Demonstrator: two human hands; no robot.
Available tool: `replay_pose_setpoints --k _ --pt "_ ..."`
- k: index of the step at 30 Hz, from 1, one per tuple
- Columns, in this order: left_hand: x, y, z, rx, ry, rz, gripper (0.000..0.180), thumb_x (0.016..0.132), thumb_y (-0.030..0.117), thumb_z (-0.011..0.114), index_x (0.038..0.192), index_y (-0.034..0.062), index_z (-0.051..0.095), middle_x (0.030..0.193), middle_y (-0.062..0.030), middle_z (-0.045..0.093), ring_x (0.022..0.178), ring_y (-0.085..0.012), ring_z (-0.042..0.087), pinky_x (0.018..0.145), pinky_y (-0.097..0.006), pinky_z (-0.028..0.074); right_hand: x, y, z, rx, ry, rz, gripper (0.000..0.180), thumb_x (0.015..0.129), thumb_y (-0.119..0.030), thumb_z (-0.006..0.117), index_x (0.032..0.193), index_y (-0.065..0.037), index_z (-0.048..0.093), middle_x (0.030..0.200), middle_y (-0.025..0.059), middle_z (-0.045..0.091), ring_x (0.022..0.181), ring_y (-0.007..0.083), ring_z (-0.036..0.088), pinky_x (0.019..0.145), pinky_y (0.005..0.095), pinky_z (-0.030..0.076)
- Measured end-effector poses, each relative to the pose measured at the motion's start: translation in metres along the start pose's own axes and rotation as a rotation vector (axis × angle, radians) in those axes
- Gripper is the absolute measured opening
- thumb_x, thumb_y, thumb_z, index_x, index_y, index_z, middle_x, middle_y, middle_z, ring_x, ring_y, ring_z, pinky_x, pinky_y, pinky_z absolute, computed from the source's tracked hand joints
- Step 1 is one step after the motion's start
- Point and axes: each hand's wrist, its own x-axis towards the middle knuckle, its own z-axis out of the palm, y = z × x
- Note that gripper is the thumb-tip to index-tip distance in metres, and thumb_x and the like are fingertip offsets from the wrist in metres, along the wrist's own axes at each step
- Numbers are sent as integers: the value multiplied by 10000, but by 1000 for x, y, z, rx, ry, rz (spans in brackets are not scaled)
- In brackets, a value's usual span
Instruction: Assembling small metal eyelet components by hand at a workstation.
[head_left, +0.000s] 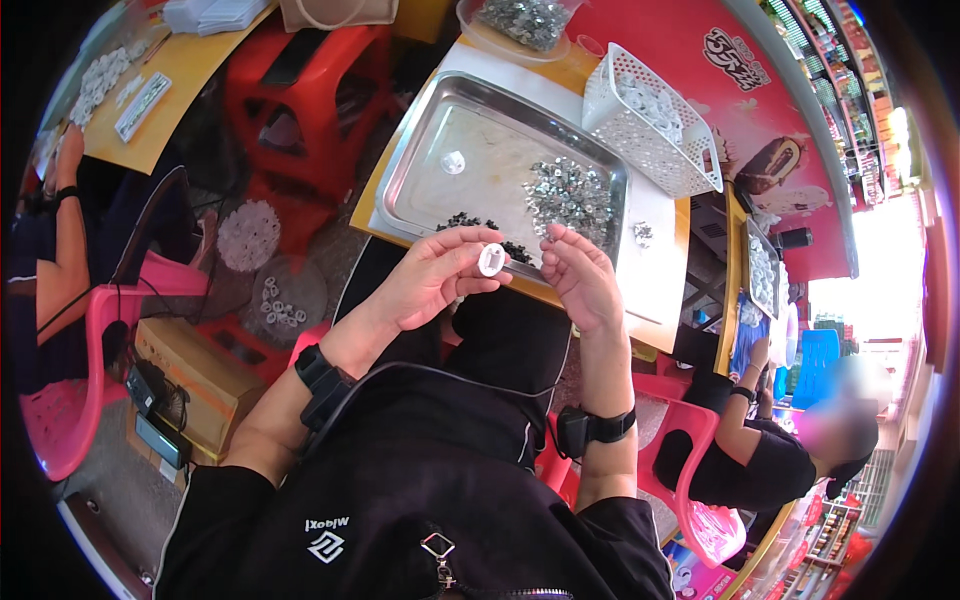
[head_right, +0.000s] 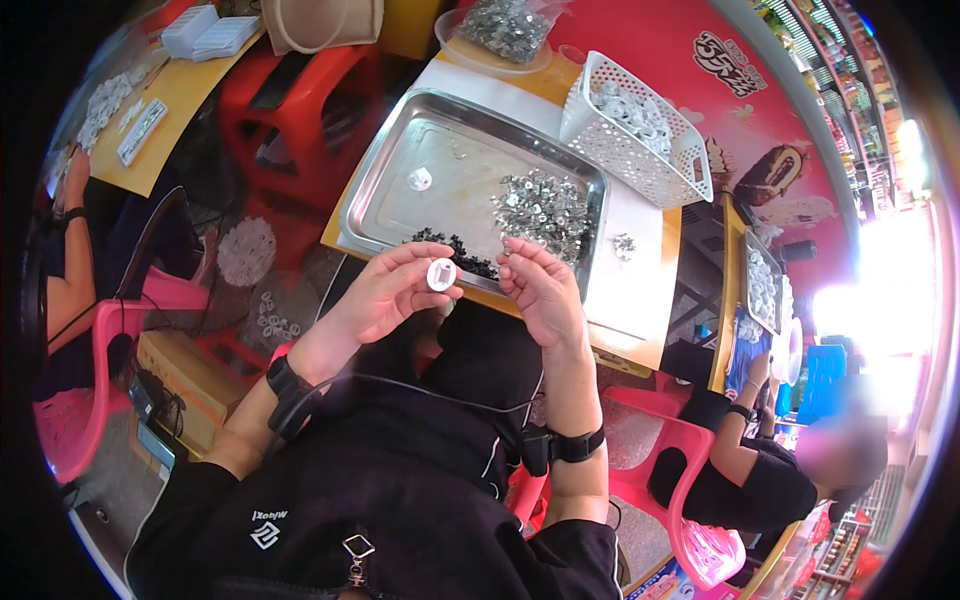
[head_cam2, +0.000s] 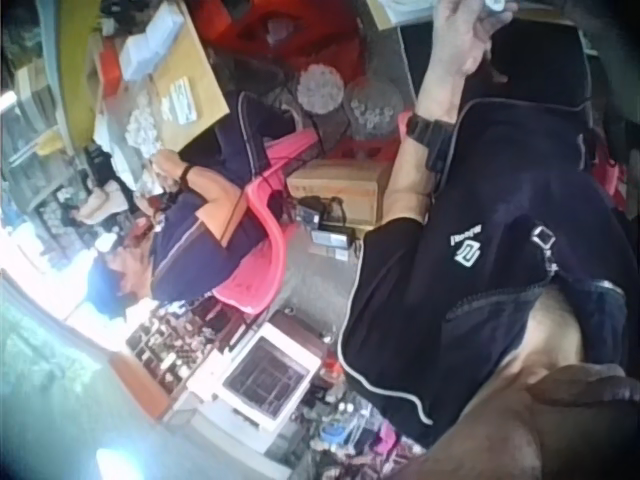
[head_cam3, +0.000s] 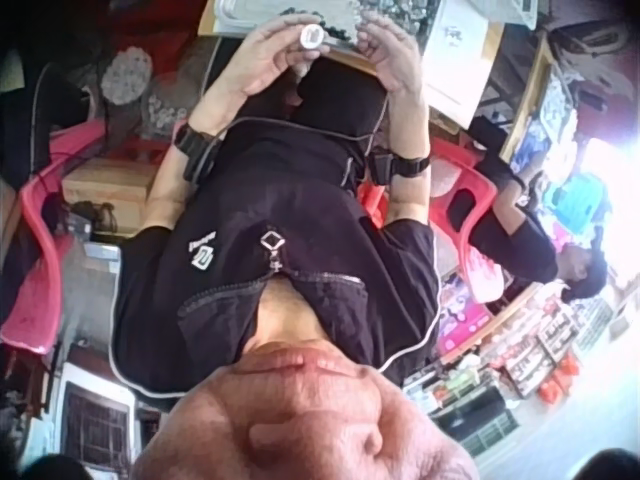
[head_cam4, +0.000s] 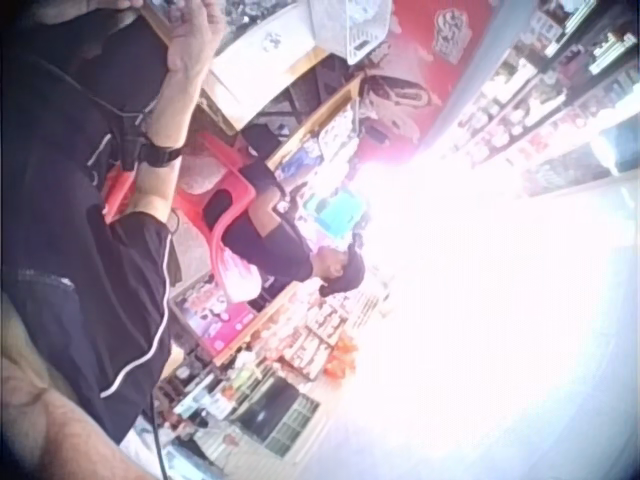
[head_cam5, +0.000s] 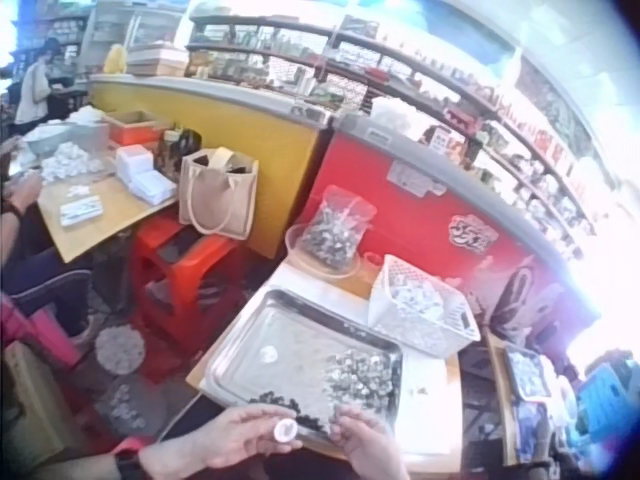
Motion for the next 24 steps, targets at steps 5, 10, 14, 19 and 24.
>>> replay_pose_setpoints --k 5,10,14,19,24 --pt "0 3 0 -80 -23 -5 314 981 104 499 1267 -27 500 1125 -155 629 1019 -259 656 849 -298 571 -13 8 29 -181 -60 -127 219 919 -47 605 1107 63 625 893 103 666 723 128 618 688 242 536" --pt "1 5 -2 -85 -19 1 328 972 105 522 1272 -26 504 1130 -143 628 1030 -251 652 869 -307 568 -22 8 48 -377 -45 -263 178 905 -47 632 1058 36 668 875 86 667 706 109 603 670 227 514" --pt "1 2 -6 -117 -21 6 315 960 101 547 1245 -33 534 1133 -131 631 1034 -229 648 893 -315 559 -27 9 60 -654 -24 -434 133 858 -24 677 987 7 695 875 57 676 712 99 610 646 226 496" --pt "1 1 -7 -118 -16 2 282 945 81 567 1201 -37 574 1131 -128 639 1035 -203 645 922 -317 544 -36 8 74 -971 80 -475 126 813 -26 714 938 -21 695 840 63 670 704 116 628 608 245 498" --pt "0 1 -6 -100 -10 18 271 937 79 581 1182 -35 594 1122 -130 646 1039 -197 643 932 -319 539 -33 6 78 -1189 -11 -773 130 789 -25 721 914 -49 693 875 86 639 727 190 641 607 289 515"
